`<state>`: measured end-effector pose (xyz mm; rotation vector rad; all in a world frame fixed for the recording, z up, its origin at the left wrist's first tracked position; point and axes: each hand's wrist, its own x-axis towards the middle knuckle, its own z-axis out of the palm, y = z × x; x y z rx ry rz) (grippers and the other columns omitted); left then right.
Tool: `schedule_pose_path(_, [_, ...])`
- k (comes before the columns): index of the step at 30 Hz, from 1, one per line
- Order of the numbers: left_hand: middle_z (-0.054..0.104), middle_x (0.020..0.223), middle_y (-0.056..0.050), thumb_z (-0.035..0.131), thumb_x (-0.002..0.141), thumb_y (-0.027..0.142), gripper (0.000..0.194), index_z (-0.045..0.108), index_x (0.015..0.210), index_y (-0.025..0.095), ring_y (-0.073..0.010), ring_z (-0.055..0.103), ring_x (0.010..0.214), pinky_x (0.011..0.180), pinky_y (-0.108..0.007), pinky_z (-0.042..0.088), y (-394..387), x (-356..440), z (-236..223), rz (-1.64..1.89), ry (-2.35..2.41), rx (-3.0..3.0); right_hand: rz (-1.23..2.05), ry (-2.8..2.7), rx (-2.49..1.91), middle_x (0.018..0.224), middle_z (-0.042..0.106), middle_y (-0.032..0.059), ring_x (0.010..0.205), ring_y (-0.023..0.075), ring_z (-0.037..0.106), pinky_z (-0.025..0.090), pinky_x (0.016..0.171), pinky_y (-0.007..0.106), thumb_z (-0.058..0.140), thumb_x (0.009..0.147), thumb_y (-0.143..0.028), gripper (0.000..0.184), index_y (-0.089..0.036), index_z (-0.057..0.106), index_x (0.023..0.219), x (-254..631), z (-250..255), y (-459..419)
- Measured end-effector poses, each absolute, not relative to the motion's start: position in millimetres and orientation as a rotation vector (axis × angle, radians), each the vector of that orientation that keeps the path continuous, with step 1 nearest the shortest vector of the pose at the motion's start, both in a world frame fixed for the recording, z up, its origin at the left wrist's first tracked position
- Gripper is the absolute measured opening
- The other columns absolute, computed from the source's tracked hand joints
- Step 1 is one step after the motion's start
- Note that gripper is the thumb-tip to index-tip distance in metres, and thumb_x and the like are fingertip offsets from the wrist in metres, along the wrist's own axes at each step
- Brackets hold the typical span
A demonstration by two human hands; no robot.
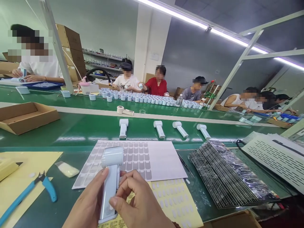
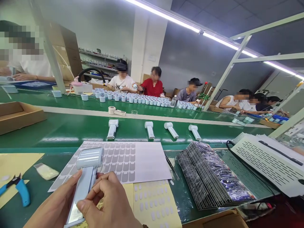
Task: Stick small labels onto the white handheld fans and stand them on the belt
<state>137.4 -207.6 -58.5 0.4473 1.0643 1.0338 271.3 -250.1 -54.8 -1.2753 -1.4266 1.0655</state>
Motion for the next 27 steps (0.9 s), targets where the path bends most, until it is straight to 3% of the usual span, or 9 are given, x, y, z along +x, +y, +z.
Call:
schedule_pose_path(5, [0.077, 0.114, -0.005, 0.067, 0.092, 0.030, 0.026, 0.074, 0.115, 0.019, -0.0232, 0.069, 0.109, 0.077, -0.024, 0.061, -206, 143, -52, 1.045, 1.084, 0.433, 1.011, -1.448, -1.296, 0.096, 0.057, 0.0023, 0.114, 0.0257, 0.063, 0.047, 0.058, 0.021, 0.072, 0.074, -0.008, 0.024, -0.024, 0.055, 0.073, 269, -60, -244])
schedule_pose_path(8, [0.077, 0.113, -0.004, 0.068, 0.091, 0.029, 0.021, 0.076, 0.109, 0.020, -0.0221, 0.070, 0.109, 0.073, -0.021, 0.061, -202, 143, -52, 1.037, 1.078, 0.409, 0.755, -1.513, -1.266, 0.093, 0.057, 0.0007, 0.086, 0.0198, 0.068, 0.049, 0.062, 0.025, 0.069, 0.073, -0.009, 0.022, -0.025, 0.054, 0.075, 263, -77, -239])
schedule_pose_path(12, [0.079, 0.108, -0.001, 0.080, 0.081, 0.029, 0.018, 0.078, 0.098, 0.022, -0.0213, 0.071, 0.108, 0.058, -0.015, 0.058, -195, 141, -53, 0.994, 1.158, 0.328, 0.480, -1.508, -1.122, 0.090, 0.059, 0.0010, 0.062, 0.0140, 0.060, 0.048, 0.056, 0.026, 0.063, 0.083, -0.022, 0.010, -0.026, 0.055, 0.079, 262, -89, -235])
schedule_pose_path(14, [0.079, 0.108, -0.004, 0.084, 0.076, 0.031, 0.029, 0.077, 0.103, 0.022, -0.0264, 0.072, 0.107, 0.059, -0.021, 0.060, -191, 141, -54, 0.932, 1.112, 0.308, 0.493, -1.451, -1.126, 0.092, 0.061, 0.0014, 0.060, 0.0127, 0.059, 0.044, 0.049, 0.023, 0.062, 0.090, -0.028, 0.008, -0.026, 0.058, 0.083, 271, -84, -232])
schedule_pose_path(16, [0.078, 0.111, -0.008, 0.088, 0.068, 0.027, 0.049, 0.073, 0.114, 0.019, -0.0318, 0.072, 0.109, 0.073, -0.029, 0.063, -182, 139, -55, 0.909, 1.014, 0.355, 0.524, -1.473, -1.250, 0.098, 0.065, 0.0029, 0.065, 0.0131, 0.062, 0.045, 0.049, 0.023, 0.058, 0.094, -0.032, 0.010, -0.026, 0.059, 0.086, 288, -78, -225])
schedule_pose_path(18, [0.078, 0.113, -0.012, 0.092, 0.058, 0.015, 0.071, 0.067, 0.125, 0.016, -0.0330, 0.070, 0.113, 0.085, -0.031, 0.062, -167, 133, -57, 0.947, 0.972, 0.436, 0.492, -1.557, -1.433, 0.105, 0.069, 0.0058, 0.077, 0.0169, 0.069, 0.051, 0.058, 0.026, 0.051, 0.097, -0.034, 0.014, -0.024, 0.061, 0.095, 310, -76, -212])
schedule_pose_path(20, [0.078, 0.111, -0.013, 0.092, 0.055, 0.010, 0.080, 0.064, 0.130, 0.016, -0.0316, 0.069, 0.115, 0.079, -0.028, 0.062, -144, 124, -58, 0.975, 1.025, 0.510, 0.431, -1.593, -1.608, 0.114, 0.072, 0.0110, 0.093, 0.0241, 0.072, 0.056, 0.072, 0.034, 0.047, 0.097, -0.030, 0.025, -0.021, 0.063, 0.114, 333, -81, -195])
schedule_pose_path(23, [0.079, 0.103, -0.014, 0.089, 0.062, 0.010, 0.062, 0.069, 0.120, 0.014, -0.0274, 0.073, 0.102, 0.063, -0.024, 0.059, -99, 111, -55, 1.002, 1.151, 0.631, 0.336, -1.579, -1.777, 0.122, 0.073, 0.0176, 0.108, 0.0345, 0.070, 0.055, 0.087, 0.046, 0.048, 0.092, -0.020, 0.046, -0.014, 0.058, 0.137, 363, -98, -170])
schedule_pose_path(27, [0.075, 0.082, -0.007, 0.077, 0.073, -0.002, 0.025, 0.072, 0.094, 0.011, -0.0140, 0.070, 0.070, 0.062, -0.019, 0.054, -37, 107, -50, 1.139, 1.181, 0.712, 0.271, -1.671, -1.869, 0.115, 0.077, 0.0139, 0.103, 0.0319, 0.072, 0.056, 0.078, 0.038, 0.051, 0.087, -0.013, 0.058, -0.019, 0.058, 0.145, 386, -120, -141])
